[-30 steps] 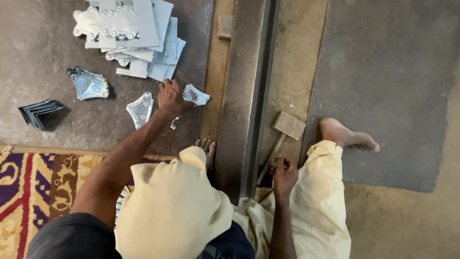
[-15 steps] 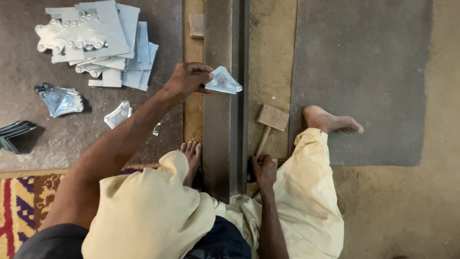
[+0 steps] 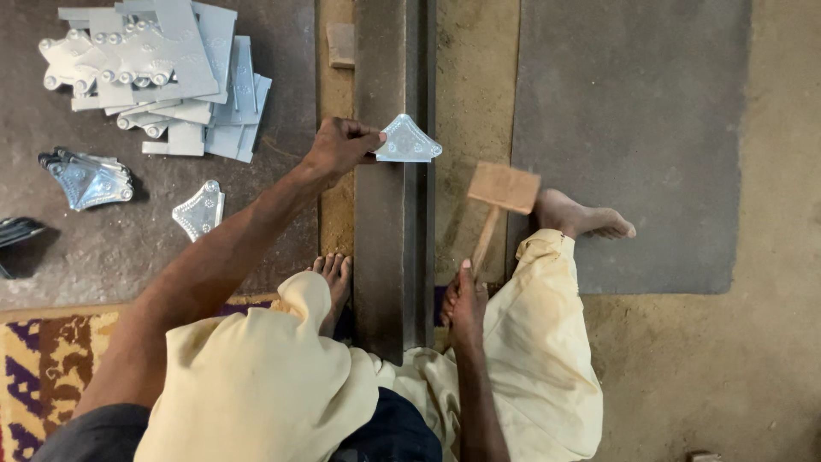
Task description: The person sits on the floor and shapes small embossed metal pieces one at a time, holding each piece against a metal form and striking it with a wooden mallet. Shaped pieces are set on a pile beside them as new pieces are picked up and hammered.
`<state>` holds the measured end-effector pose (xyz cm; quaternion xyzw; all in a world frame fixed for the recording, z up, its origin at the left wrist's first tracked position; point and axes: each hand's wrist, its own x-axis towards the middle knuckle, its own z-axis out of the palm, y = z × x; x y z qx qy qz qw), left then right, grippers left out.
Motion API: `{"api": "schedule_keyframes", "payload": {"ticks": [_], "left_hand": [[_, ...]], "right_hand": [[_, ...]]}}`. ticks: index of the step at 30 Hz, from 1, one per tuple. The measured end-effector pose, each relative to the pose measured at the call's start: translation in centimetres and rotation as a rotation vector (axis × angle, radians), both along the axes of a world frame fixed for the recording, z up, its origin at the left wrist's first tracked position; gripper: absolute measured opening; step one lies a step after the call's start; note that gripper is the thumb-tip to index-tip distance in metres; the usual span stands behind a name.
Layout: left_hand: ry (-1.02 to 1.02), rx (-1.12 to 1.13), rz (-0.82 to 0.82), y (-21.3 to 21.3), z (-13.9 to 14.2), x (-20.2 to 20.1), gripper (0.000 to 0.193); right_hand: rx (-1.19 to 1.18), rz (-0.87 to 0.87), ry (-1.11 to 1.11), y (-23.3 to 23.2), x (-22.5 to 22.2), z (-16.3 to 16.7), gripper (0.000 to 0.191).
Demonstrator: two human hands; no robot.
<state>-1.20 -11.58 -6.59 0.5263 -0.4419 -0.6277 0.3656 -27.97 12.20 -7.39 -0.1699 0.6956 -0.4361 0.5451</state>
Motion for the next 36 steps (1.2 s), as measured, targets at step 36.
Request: {"api": "schedule_keyframes", "payload": {"ticks": [36], "left_hand": [[-0.034, 0.067, -0.004, -0.4, 1.0, -0.1, 0.024]], "right_hand": [[-0.296, 0.183, 0.141, -4.8, 4.4, 13.2, 0.04]]}}
